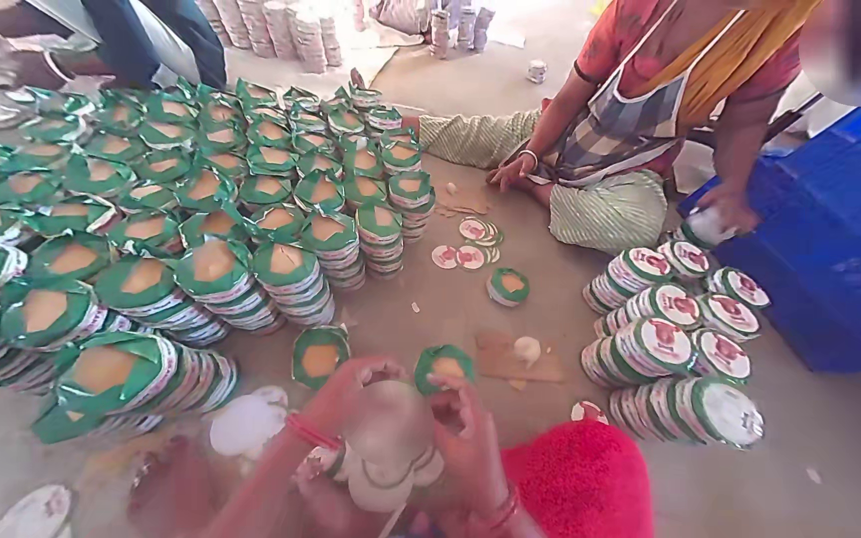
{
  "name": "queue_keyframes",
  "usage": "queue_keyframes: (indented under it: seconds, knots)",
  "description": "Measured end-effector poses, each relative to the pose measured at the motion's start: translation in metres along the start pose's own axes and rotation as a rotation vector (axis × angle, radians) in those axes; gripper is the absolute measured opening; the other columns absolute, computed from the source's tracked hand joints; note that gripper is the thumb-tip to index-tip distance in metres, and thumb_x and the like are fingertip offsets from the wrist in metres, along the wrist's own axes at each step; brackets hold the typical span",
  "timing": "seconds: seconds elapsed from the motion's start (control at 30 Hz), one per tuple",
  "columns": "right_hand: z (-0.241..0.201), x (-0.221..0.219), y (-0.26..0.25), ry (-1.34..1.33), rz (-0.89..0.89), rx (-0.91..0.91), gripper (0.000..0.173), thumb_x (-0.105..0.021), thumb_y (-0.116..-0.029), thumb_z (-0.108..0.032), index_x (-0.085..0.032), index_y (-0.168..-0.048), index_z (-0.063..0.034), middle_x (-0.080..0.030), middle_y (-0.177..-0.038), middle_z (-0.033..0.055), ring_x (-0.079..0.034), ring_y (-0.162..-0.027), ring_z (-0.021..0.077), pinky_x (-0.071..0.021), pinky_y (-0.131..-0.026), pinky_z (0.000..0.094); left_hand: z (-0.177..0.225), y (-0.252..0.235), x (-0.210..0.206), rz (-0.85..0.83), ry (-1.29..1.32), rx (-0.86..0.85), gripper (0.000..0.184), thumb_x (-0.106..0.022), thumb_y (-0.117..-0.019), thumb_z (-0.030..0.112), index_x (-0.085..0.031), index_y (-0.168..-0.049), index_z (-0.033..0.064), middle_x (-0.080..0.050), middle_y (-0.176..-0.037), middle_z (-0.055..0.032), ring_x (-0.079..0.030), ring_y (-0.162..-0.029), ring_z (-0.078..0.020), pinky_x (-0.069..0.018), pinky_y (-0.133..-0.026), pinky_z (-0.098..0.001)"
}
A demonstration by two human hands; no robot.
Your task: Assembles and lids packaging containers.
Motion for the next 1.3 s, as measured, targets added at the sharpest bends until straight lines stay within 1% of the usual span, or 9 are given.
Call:
queue_keyframes:
  seconds: [0.1, 0.2, 0.43, 0.57, 0.7, 0.77, 0.87, 1.1, 1.3]
  knots:
    - [-0.003, 0.014, -0.031, 0.081, 0.025, -0.071, 0.050, -0.070, -0.0882, -0.001, -0.052, -0.134, 0.0063, -0.075, -0.095, 0.0087, -0.073, -0.081, 0.0131, -0.0617, -0.074, 0.0296, -0.002, -0.008, 0.006, 0.097, -0.025, 0.055, 0.034, -0.072, -0.0907, 0.009, -0.066, -0.123, 0.0012, -0.073, -0.105, -0.0026, -0.070, -0.092, -0.0055, -0.0587, -0.085, -0.0244]
    - [-0.005, 0.027, -0.065, 0.217, 0.040, -0.176, 0.054, -0.070, -0.0897, -0.004, -0.048, -0.138, 0.0051, -0.074, -0.094, 0.0104, -0.072, -0.076, 0.0141, -0.0598, -0.070, 0.0307, -0.018, -0.029, -0.003, 0.221, 0.033, 0.129, 0.031, -0.063, -0.0996, 0.014, -0.064, -0.127, 0.0004, -0.071, -0.110, -0.0086, -0.070, -0.093, -0.0105, -0.0584, -0.084, -0.0293]
    - [-0.007, 0.050, -0.099, 0.462, -0.084, -0.489, 0.064, -0.071, -0.0884, -0.006, -0.042, -0.145, 0.0011, -0.070, -0.100, 0.0153, -0.070, -0.074, 0.0205, -0.0599, -0.070, 0.0373, -0.039, -0.064, -0.028, 0.231, 0.100, 0.295, 0.042, -0.072, -0.0950, 0.016, -0.058, -0.132, 0.0007, -0.063, -0.109, -0.0139, -0.059, -0.086, -0.0163, -0.0496, -0.074, -0.0318]
    - [-0.001, 0.061, -0.093, 0.581, -0.155, -0.544, 0.066, -0.072, -0.0879, -0.007, -0.041, -0.146, 0.0018, -0.069, -0.102, 0.0163, -0.070, -0.077, 0.0233, -0.0601, -0.071, 0.0401, -0.044, -0.067, -0.034, 0.178, 0.198, 0.327, 0.039, -0.073, -0.0925, 0.010, -0.061, -0.128, -0.0011, -0.065, -0.112, -0.0129, -0.062, -0.090, -0.0148, -0.0518, -0.076, -0.0308]
    - [-0.017, 0.050, -0.072, 0.940, -0.066, -0.159, 0.060, -0.071, -0.0882, -0.011, -0.052, -0.144, 0.0028, -0.066, -0.126, 0.0233, -0.064, -0.116, 0.0388, -0.0506, -0.099, 0.0549, -0.050, -0.070, -0.038, 0.191, 0.257, 0.296, 0.030, -0.073, -0.0903, 0.004, -0.064, -0.118, -0.0014, -0.065, -0.105, -0.0103, -0.063, -0.084, -0.0120, -0.0527, -0.072, -0.0271]
    - [-0.013, 0.033, -0.056, 0.957, -0.090, 0.176, 0.046, -0.067, -0.0894, -0.005, -0.061, -0.134, 0.0031, -0.067, -0.124, 0.0228, -0.064, -0.118, 0.0397, -0.0520, -0.100, 0.0529, -0.049, -0.069, -0.038, 0.198, 0.232, 0.292, 0.030, -0.072, -0.0905, 0.004, -0.064, -0.119, -0.0022, -0.065, -0.106, -0.0108, -0.062, -0.085, -0.0123, -0.0522, -0.073, -0.0276]
    - [0.011, 0.013, -0.041, 0.995, -0.165, 0.462, 0.047, -0.064, -0.0927, -0.006, -0.059, -0.139, 0.0039, -0.067, -0.134, 0.0175, -0.063, -0.127, 0.0350, -0.0493, -0.108, 0.0478, -0.047, -0.067, -0.040, 0.237, 0.184, 0.278, 0.028, -0.072, -0.0903, 0.003, -0.063, -0.116, -0.0044, -0.064, -0.105, -0.0107, -0.060, -0.085, -0.0113, -0.0508, -0.074, -0.0272]
    - [0.042, 0.020, -0.035, 1.080, -0.189, 0.506, 0.059, -0.061, -0.0983, -0.029, -0.052, -0.143, 0.0085, -0.063, -0.140, 0.0192, -0.062, -0.130, 0.0327, -0.0462, -0.112, 0.0458, -0.049, -0.063, -0.042, 0.222, 0.172, 0.239, 0.030, -0.074, -0.0903, 0.007, -0.066, -0.119, -0.0001, -0.065, -0.111, -0.0100, -0.063, -0.088, -0.0132, -0.0543, -0.078, -0.0284]
    - [0.051, 0.027, -0.037, 1.041, -0.178, 0.516, 0.064, -0.055, -0.1007, -0.037, -0.050, -0.142, 0.0116, -0.063, -0.139, 0.0198, -0.062, -0.130, 0.0316, -0.0457, -0.113, 0.0453, -0.062, -0.059, -0.047, 0.230, 0.178, 0.114, 0.029, -0.058, -0.1004, 0.016, -0.067, -0.125, 0.0020, -0.069, -0.118, -0.0093, -0.067, -0.101, -0.0137, -0.0556, -0.089, -0.0315]
Point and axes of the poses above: each hand's wrist, its own y-axis away from the middle knuckle, its own x-axis out of the back of the hand, z = x × y, the point moved 4 cm from there along -y, towards the middle knuckle
